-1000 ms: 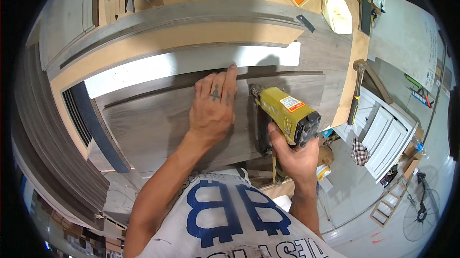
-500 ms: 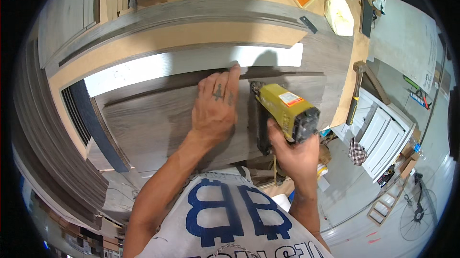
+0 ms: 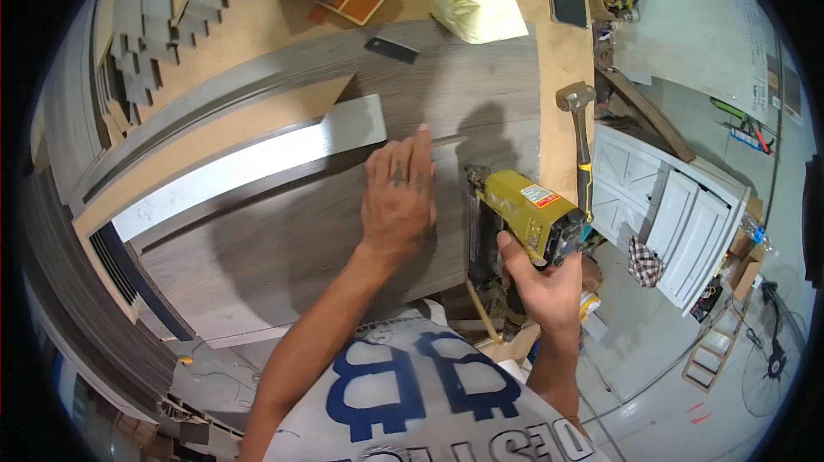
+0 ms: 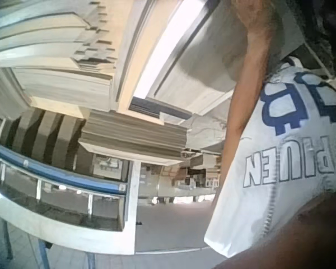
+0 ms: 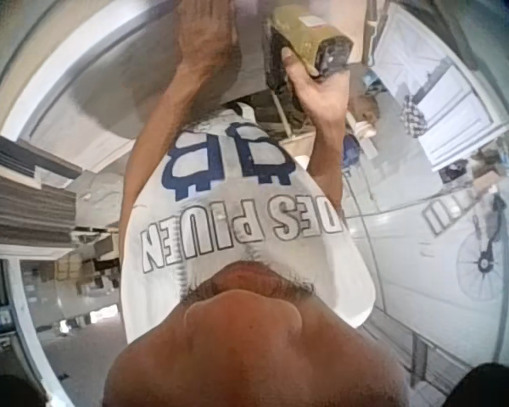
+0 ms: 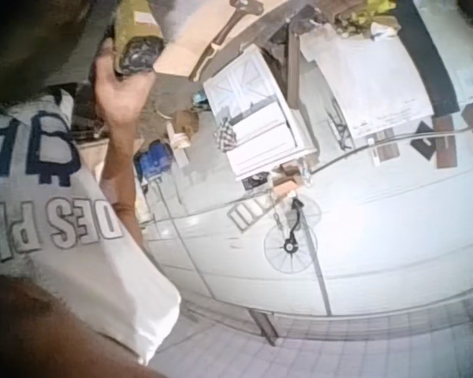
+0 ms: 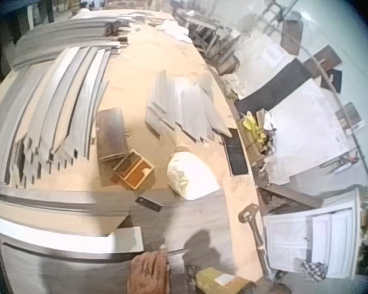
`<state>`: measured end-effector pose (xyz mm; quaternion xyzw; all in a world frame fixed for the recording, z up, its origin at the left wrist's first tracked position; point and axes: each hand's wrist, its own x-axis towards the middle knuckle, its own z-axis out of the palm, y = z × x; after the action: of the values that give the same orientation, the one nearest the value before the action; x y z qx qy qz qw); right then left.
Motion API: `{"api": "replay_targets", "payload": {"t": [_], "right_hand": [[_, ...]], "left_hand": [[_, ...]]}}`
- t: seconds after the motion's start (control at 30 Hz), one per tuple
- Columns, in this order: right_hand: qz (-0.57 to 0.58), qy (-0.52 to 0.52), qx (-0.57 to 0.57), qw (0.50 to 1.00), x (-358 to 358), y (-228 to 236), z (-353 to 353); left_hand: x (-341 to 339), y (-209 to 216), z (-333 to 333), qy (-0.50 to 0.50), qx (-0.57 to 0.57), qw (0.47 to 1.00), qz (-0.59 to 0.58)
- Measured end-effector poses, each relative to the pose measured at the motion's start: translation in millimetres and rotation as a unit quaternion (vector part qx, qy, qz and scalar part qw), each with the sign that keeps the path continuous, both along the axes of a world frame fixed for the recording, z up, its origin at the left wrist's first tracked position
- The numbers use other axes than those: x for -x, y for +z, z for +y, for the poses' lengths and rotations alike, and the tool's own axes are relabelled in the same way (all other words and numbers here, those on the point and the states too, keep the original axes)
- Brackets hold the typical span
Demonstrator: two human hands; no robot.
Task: Assembling and nailing wooden cabinet door panels and frames using a pneumatic nail gun and adhesive.
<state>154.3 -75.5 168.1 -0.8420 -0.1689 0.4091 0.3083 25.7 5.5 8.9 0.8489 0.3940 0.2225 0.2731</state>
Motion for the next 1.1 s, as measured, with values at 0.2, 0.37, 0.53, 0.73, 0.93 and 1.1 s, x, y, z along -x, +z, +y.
{"api": "replay_targets", "payload": {"t": [0.2,0.37,0.53,0.73,0.93,1.1], "right_hand": [[0.004,0.099,-0.003,0.995,-21,-13,7],[-0.067,0.213,-0.002,0.975,-25,-19,16],[-0.019,0.229,0.029,0.973,-30,-18,16],[0.010,0.212,0.062,0.975,-30,-12,22],[0.023,0.213,0.094,0.972,-29,-5,29],[0.039,0.207,0.082,0.974,-29,-4,28]], "left_hand": [[-6,0,0,0.015,0.001,1.000,0.005],[-8,0,1,0.013,0.000,1.000,0.000],[-7,2,1,0.015,0.011,1.000,0.004],[-6,1,2,0.014,0.012,1.000,0.008],[-6,2,2,0.017,0.022,1.000,0.005],[-5,3,2,0.014,0.023,1.000,0.010]]}}
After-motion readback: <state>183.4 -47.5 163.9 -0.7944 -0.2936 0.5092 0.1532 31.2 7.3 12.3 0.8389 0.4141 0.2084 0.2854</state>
